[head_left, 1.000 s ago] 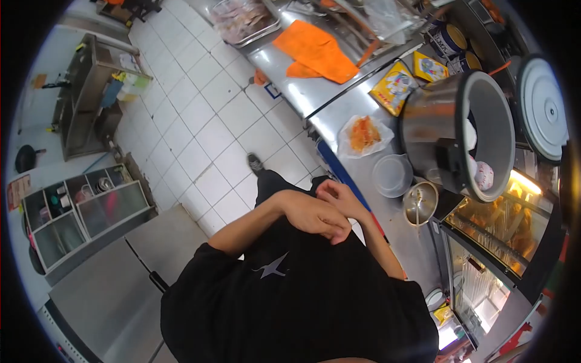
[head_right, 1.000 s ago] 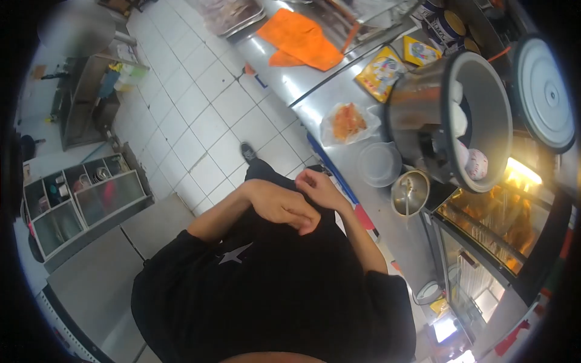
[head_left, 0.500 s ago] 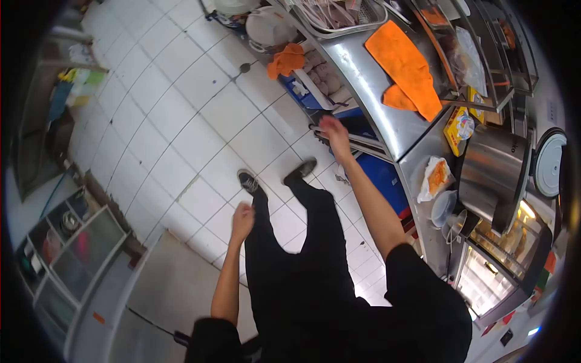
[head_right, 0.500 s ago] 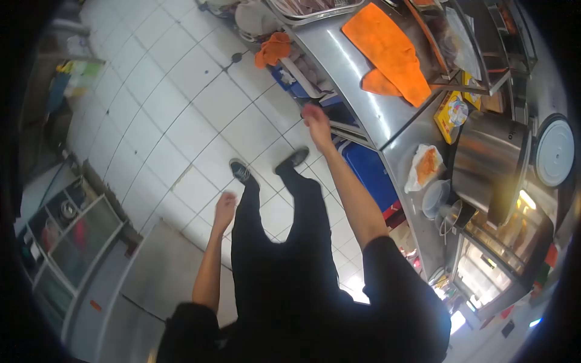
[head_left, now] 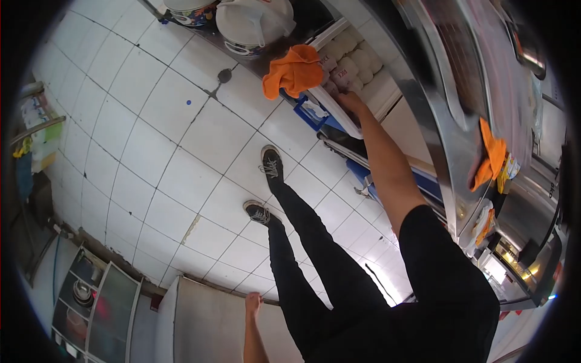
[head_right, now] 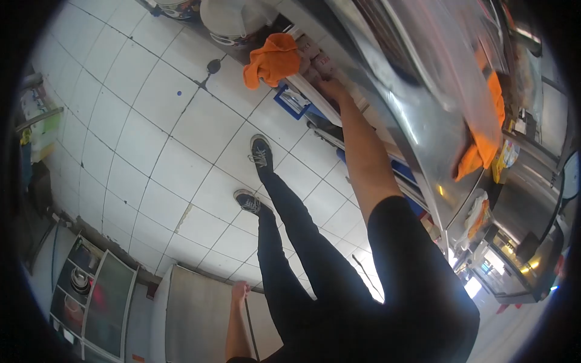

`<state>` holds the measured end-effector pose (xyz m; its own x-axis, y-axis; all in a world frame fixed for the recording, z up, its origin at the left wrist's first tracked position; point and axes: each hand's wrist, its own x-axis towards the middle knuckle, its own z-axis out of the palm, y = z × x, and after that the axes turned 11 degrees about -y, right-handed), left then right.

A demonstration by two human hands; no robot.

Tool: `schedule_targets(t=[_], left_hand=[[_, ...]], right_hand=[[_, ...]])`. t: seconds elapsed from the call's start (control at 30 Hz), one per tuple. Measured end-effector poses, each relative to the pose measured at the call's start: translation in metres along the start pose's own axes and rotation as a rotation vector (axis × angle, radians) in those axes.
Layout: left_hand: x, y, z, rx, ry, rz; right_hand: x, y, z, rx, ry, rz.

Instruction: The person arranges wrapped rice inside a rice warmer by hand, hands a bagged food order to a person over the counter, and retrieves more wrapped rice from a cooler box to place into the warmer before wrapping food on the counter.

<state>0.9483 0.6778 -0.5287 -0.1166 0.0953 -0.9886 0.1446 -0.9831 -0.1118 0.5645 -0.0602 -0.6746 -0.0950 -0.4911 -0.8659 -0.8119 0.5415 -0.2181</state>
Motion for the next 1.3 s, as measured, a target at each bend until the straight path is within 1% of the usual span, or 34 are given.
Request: schedule_targets(t=[0.03,0.07,0.1,0.13,0.17,0.2,0.23,0.27,0.3,0.33,0.4,0.43,0.47,0.5,0.53,0.57,0.6,0.63,0.67,0.73,0.77,0.83,0.87,0.97,1.07,1.17,1.27,1.3], left_hand=[[0.024,0.004,-0.002,0.041,-0.051,0.081],[0.063,0.001,-0.007,0.365,0.072,0.39],[0.051,0.071,0.016,0.4,0.182,0.423],[0.054,0.134,0.031,0.507,0.228,0.5],[0.019,0.22,0.054,0.347,0.084,0.62],[-0.027,0.313,0.084,0.267,-0.015,0.656],[-0.031,0.363,0.103,0.147,-0.218,0.774],[-0.057,0.418,0.133,-0.028,-0.292,0.96],[-0.099,0.47,0.155,-0.151,-0.416,0.988],[-0.117,0.504,0.178,-0.255,-0.451,1.101],[-0.113,0.53,0.194,-0.41,-0.494,1.174],[-0.092,0.531,0.195,-0.456,-0.5,1.14],[-0.072,0.527,0.194,-0.503,-0.503,1.102],[-0.055,0.517,0.185,-0.384,-0.425,1.111],[-0.045,0.508,0.176,-0.423,-0.489,1.058],[-0.038,0.495,0.167,-0.463,-0.55,0.998],[-0.036,0.481,0.16,-0.503,-0.609,0.935],[-0.038,0.47,0.154,-0.521,-0.599,0.894],[-0.035,0.457,0.146,-0.548,-0.626,0.868],[-0.023,0.433,0.126,-0.604,-0.679,0.821],[-0.022,0.422,0.118,-0.632,-0.632,0.808],[-0.02,0.408,0.104,-0.68,-0.546,0.78],[-0.019,0.401,0.097,-0.678,-0.554,0.766],[-0.011,0.392,0.075,-0.655,-0.599,0.752],[-0.011,0.398,0.073,-0.66,-0.562,0.764],[-0.007,0.403,0.078,-0.658,-0.554,0.756],[-0.012,0.414,0.084,-0.588,-0.586,0.754],[-0.012,0.416,0.086,-0.577,-0.594,0.747]], right_hand=[[-0.007,-0.005,-0.005,-0.036,0.032,-0.003],[-0.02,-0.008,-0.008,-0.015,0.088,-0.034],[-0.032,-0.013,-0.012,0.067,0.178,-0.109],[-0.054,-0.026,-0.013,0.179,0.253,-0.203],[-0.082,-0.042,-0.013,0.305,0.295,-0.298],[-0.113,-0.06,-0.01,0.426,0.297,-0.384],[-0.146,-0.079,-0.006,0.528,0.231,-0.451],[-0.177,-0.093,0.001,0.594,0.106,-0.493],[-0.202,-0.101,0.011,0.626,-0.052,-0.525],[-0.216,-0.105,0.021,0.637,-0.264,-0.604],[-0.255,-0.124,0.029,0.088,-0.318,-0.483],[-0.251,-0.127,0.018,-0.079,-0.318,-0.491],[-0.233,-0.119,0.012,0.086,-0.075,-0.556],[-0.21,-0.113,0.007,0.252,0.167,-0.617],[-0.179,-0.11,-0.001,0.365,0.376,-0.639],[-0.141,-0.1,-0.007,0.383,0.515,-0.608],[-0.099,-0.086,-0.009,0.357,0.596,-0.557],[-0.058,-0.072,-0.01,0.3,0.628,-0.496],[-0.024,-0.056,-0.005,0.22,0.614,-0.435],[0.021,-0.032,-0.001,0.081,0.521,-0.388],[0.063,0.004,-0.012,-0.172,0.517,-0.502],[0.044,-0.007,-0.029,0.321,0.246,-0.326],[0.033,-0.014,-0.037,0.561,0.105,-0.225],[0.027,-0.024,-0.046,0.624,0.052,-0.121],[0.016,-0.028,-0.046,0.644,-0.021,-0.17],[0.016,-0.016,-0.051,0.673,-0.14,-0.254],[0.02,-0.015,-0.043,0.695,-0.122,-0.289],[0.021,-0.014,-0.039,0.668,-0.055,-0.307]])
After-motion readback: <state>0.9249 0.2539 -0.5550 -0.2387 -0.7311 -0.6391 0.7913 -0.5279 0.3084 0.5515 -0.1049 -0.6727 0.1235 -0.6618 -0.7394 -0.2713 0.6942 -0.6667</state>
